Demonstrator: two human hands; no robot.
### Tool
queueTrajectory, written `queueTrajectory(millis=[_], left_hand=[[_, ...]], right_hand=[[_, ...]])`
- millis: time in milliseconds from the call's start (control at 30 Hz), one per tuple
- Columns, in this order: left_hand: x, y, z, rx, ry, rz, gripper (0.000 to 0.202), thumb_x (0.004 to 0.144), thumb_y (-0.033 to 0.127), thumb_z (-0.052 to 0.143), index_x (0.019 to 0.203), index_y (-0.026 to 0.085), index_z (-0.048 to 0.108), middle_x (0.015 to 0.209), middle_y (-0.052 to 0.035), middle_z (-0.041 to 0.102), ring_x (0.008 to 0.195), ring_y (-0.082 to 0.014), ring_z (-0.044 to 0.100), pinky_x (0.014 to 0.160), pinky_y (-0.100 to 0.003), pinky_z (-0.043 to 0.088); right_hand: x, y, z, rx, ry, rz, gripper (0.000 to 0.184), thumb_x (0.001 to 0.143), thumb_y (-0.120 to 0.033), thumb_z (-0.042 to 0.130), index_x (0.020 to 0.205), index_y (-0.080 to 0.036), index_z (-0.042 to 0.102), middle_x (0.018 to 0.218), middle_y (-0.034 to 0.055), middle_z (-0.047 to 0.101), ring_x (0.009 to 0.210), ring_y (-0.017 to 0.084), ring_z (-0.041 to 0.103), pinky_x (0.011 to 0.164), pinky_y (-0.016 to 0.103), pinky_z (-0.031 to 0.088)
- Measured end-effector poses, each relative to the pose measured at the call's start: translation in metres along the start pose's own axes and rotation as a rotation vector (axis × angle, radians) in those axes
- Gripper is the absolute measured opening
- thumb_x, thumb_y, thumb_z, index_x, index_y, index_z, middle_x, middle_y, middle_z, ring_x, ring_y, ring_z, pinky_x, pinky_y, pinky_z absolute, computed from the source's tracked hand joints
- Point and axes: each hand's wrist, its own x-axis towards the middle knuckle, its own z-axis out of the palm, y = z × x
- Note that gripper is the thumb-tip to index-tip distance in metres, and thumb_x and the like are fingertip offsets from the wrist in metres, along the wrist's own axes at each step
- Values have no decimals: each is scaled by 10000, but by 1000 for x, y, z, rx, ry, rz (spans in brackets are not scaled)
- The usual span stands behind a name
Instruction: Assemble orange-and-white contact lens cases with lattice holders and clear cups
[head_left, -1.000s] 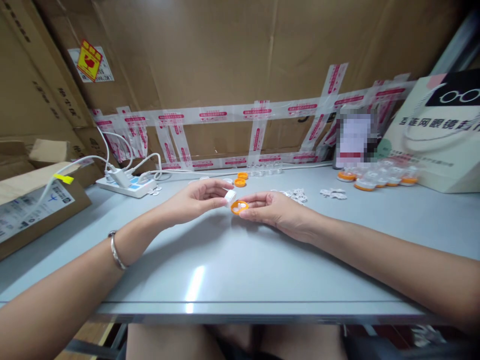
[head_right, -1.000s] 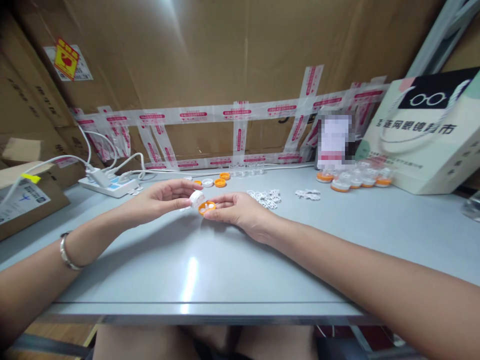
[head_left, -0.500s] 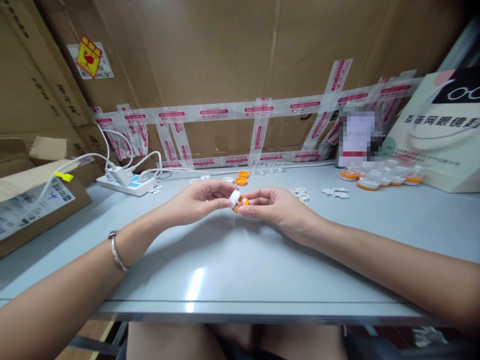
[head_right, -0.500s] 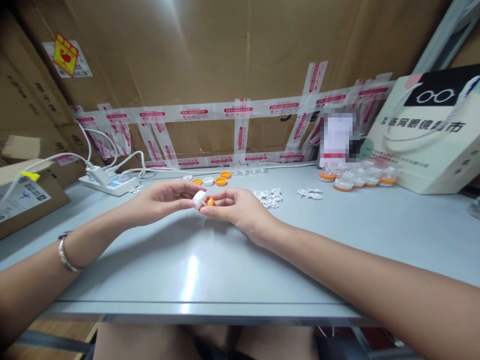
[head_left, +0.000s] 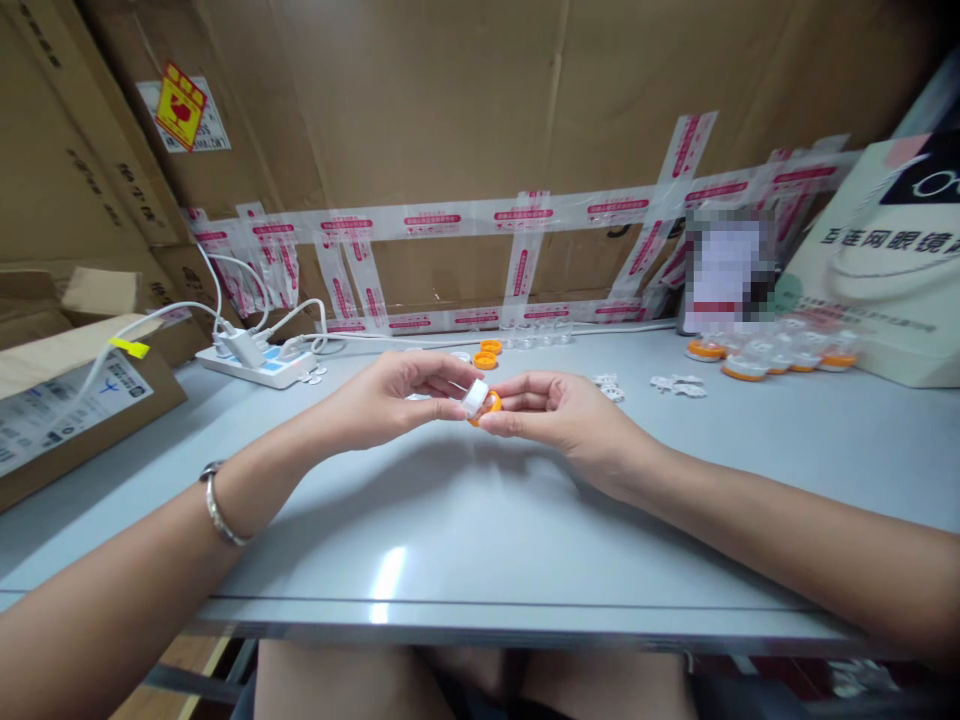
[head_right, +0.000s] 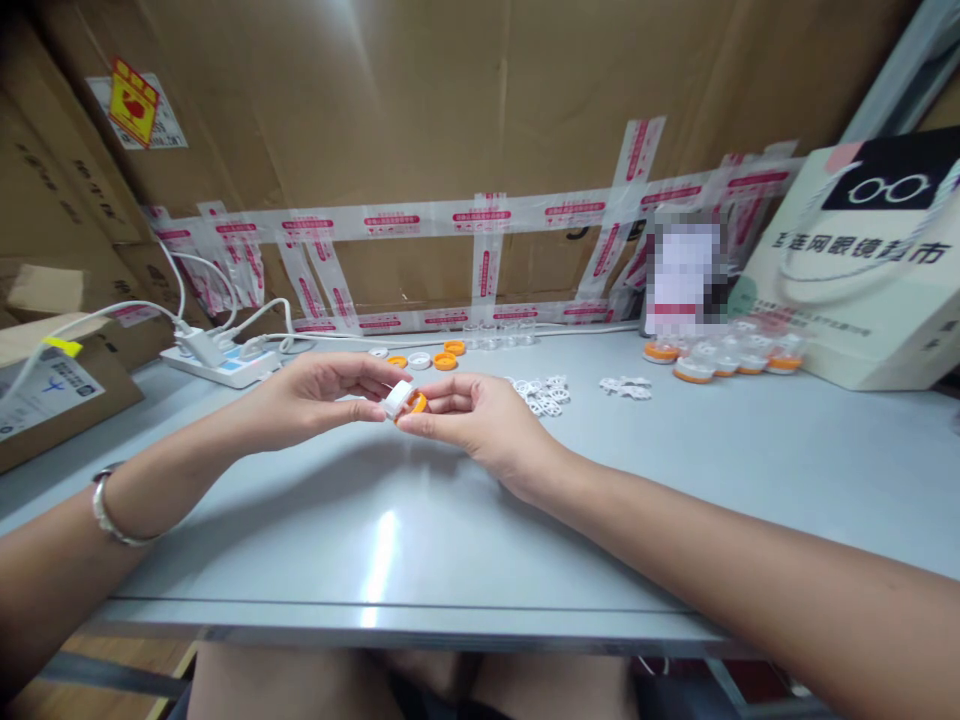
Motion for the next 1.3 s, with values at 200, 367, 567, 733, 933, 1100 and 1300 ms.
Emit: queueTrajectory(millis=[200, 367, 567, 733, 933, 1100, 1300], left_hand=[[0, 3, 2, 97, 52, 19, 274, 732, 203, 649, 996, 133, 633, 965, -67, 682, 882, -174, 629, 839, -331, 509], [-1, 3, 3, 105, 59, 23, 268, 724, 210, 650, 978, 126, 633, 953, -68, 683, 867, -171, 631, 825, -326, 515], [-3, 6, 4, 151, 70, 21, 223, 735, 212, 638, 945, 136, 638, 924, -56, 685, 841, -172, 635, 810, -330, 517], [-4, 10, 7, 202, 73, 32, 164, 741, 216, 637, 894, 158, 656, 896, -29, 694, 812, -156, 636, 793, -298, 517], [-4, 10, 9, 189, 84, 44, 148, 746, 225, 634, 866, 143, 661, 865, -33, 697, 777, -147, 638, 759, -269, 521], [-4, 10, 10, 205, 110, 67, 128, 741, 236, 640, 838, 156, 666, 837, -17, 699, 754, -140, 634, 740, -259, 522], [-4, 7, 11, 295, 120, 101, 109, 742, 233, 646, 818, 156, 663, 812, -22, 698, 736, -138, 622, 721, -251, 501]], right_hand=[[-1, -1, 1, -35, 6, -54, 286, 594, -300, 768, 830, -187, 652, 835, 14, 709, 792, 134, 651, 790, 267, 483], [-1, 0, 3, -72, 24, -62, 321, 581, -321, 771, 839, -176, 646, 832, 26, 708, 796, 153, 658, 790, 289, 492], [-2, 0, 3, -99, 34, -64, 316, 574, -298, 774, 832, -176, 639, 829, 23, 707, 795, 156, 660, 780, 289, 495], [-3, -2, 4, -117, 46, -58, 308, 562, -275, 779, 817, -178, 636, 819, 24, 705, 787, 164, 661, 754, 293, 505], [-3, -2, 4, -104, 40, -84, 271, 570, -251, 772, 794, -178, 638, 812, 16, 704, 776, 154, 660, 752, 283, 506], [-3, -1, 4, -70, 36, -99, 261, 564, -238, 774, 782, -176, 644, 823, 13, 705, 783, 152, 661, 765, 283, 503], [-3, 0, 5, -47, 17, -89, 249, 567, -228, 767, 785, -174, 660, 817, 8, 708, 787, 151, 661, 787, 285, 497]])
